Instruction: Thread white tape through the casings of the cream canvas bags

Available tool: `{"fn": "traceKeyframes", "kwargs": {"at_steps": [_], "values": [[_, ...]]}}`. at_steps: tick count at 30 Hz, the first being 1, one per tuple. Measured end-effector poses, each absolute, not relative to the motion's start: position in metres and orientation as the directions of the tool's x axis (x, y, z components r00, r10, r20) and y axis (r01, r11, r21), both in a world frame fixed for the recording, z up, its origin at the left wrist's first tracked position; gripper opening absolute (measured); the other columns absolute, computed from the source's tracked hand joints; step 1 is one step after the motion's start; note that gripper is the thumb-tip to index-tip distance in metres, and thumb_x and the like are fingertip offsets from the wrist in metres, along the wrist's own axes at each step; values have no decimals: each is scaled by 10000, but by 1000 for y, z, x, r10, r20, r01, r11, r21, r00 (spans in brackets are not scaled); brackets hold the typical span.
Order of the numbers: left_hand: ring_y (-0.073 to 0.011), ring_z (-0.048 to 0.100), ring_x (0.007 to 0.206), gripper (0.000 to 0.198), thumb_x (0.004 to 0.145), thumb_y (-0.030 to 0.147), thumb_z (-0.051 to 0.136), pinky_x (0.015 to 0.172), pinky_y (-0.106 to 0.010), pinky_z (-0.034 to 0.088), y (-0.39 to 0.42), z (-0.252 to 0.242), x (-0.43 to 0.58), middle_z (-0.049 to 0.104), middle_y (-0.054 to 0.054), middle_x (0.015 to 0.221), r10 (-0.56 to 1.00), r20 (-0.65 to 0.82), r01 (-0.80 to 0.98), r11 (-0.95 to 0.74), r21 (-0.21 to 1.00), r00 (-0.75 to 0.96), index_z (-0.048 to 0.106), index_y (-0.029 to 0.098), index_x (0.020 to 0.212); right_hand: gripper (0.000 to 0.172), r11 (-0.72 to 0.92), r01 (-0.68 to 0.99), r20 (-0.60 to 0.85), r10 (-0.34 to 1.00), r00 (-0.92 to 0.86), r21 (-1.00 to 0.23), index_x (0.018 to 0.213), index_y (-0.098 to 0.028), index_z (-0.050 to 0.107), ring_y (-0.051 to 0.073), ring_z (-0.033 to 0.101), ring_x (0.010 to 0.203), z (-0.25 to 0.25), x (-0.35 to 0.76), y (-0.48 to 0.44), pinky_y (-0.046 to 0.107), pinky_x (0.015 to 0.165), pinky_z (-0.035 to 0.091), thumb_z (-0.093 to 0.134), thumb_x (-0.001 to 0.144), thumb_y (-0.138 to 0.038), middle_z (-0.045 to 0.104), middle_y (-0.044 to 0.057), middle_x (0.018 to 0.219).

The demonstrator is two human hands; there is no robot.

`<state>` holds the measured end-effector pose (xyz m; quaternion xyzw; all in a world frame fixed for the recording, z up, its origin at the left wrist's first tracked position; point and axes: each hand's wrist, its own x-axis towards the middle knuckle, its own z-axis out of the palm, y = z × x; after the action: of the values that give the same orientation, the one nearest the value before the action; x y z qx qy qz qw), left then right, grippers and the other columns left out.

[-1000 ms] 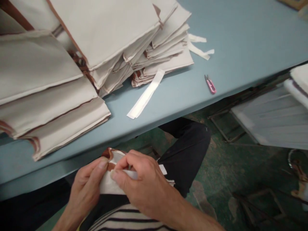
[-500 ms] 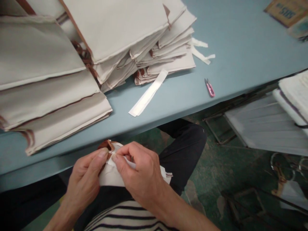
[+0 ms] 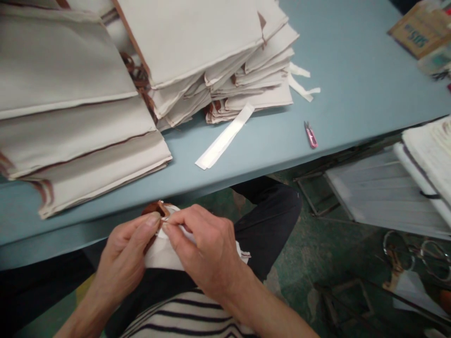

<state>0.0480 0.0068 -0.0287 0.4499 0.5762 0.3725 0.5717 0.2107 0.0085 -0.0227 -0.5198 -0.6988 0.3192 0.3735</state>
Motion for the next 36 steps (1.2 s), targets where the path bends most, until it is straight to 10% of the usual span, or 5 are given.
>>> {"fn": "traceKeyframes", "kwargs": {"at_steps": [26, 36], "values": [[-178, 551, 602, 584, 1075, 566, 490, 563, -261, 435, -4, -33, 50, 695, -33, 682, 942, -328, 127, 334, 934, -69, 756, 190, 716, 141, 119, 556, 111, 993, -48, -823, 895, -231, 727, 142, 689, 651, -26, 201, 1, 264, 668, 474, 677, 1023, -262, 795, -4, 818], [-125, 556, 527, 173, 887, 298, 679, 496, -195, 432, 3, -29, 41, 650, 36, 635, 980, -168, 194, 145, 970, 108, 707, 204, 746, 164, 140, 555, 159, 987, -14, -820, 836, -218, 696, 127, 674, 618, -29, 196, 0, 251, 649, 466, 668, 998, -221, 770, -11, 766]]}}
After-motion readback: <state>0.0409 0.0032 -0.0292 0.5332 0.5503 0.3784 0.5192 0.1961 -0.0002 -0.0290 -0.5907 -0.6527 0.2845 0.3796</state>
